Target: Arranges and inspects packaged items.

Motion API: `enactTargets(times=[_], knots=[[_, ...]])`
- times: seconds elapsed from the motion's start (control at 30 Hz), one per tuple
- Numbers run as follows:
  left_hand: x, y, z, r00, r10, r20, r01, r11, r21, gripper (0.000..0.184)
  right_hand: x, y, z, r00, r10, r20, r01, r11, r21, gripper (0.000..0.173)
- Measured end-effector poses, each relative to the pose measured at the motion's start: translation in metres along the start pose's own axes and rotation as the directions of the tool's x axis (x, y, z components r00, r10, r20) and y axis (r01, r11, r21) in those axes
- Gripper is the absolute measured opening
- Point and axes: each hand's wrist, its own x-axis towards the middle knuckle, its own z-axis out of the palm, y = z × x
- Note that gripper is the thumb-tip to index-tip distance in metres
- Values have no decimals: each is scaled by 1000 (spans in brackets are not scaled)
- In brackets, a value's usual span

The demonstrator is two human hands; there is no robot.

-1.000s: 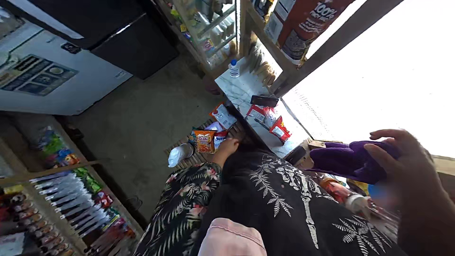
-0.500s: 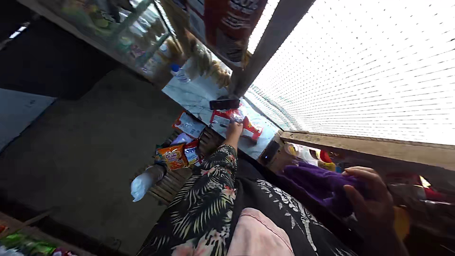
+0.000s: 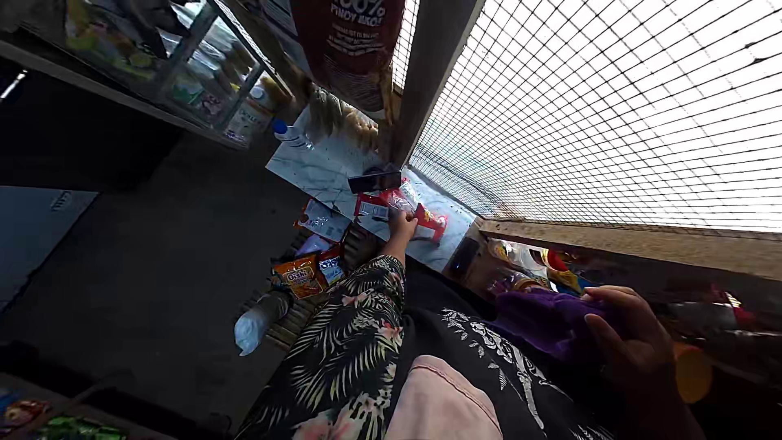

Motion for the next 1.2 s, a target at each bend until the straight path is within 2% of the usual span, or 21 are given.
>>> enactTargets(times=[0.13,0.23,0.33,0.43,0.5,0.57,0.6,0.7,0.77,0.8,0.93,1.07,1.13,1.2], knots=[[-32,8,3,980,177,92,-175,984,-29,38,6,-4,5,999,27,24,-28,999,39,35],[-65,21,-1,942,294,162,-306,950,54,38,12,-7,11,994,101,43,-103,993,52,54],[-108,50,-28,906,368,207,-385,922,48,39,32,-16,14,960,267,79,-261,962,-76,74],[-171,97,-67,865,444,234,-446,894,-46,38,62,-45,23,944,322,66,-316,945,-87,73],[-213,127,-90,832,499,240,-480,866,-138,35,79,-69,37,977,213,-1,-213,977,-6,60],[-248,153,-111,829,506,239,-434,851,-296,33,91,-85,61,992,-53,-116,63,994,84,38],[-264,164,-121,837,492,241,-380,838,-391,31,94,-87,75,968,-207,-143,219,973,71,34],[-297,179,-141,847,511,148,-338,731,-593,29,86,-79,115,836,-545,-65,535,835,-131,50],[-303,180,-152,832,547,91,-386,689,-613,23,78,-75,131,791,-608,-63,575,776,-260,57],[-304,178,-157,827,556,83,-401,687,-606,21,77,-75,134,790,-610,-71,574,775,-265,59],[-312,180,-178,822,552,138,-395,728,-559,19,83,-79,133,830,-543,-127,528,838,-138,56],[-318,190,-202,752,643,146,-497,698,-516,18,95,-77,119,858,-411,-307,431,903,-5,38],[-316,197,-216,742,652,158,-535,717,-447,22,98,-67,107,916,-246,-318,272,961,41,34],[-311,203,-228,749,635,190,-557,758,-338,22,97,-43,89,976,-48,-212,51,999,6,30]])
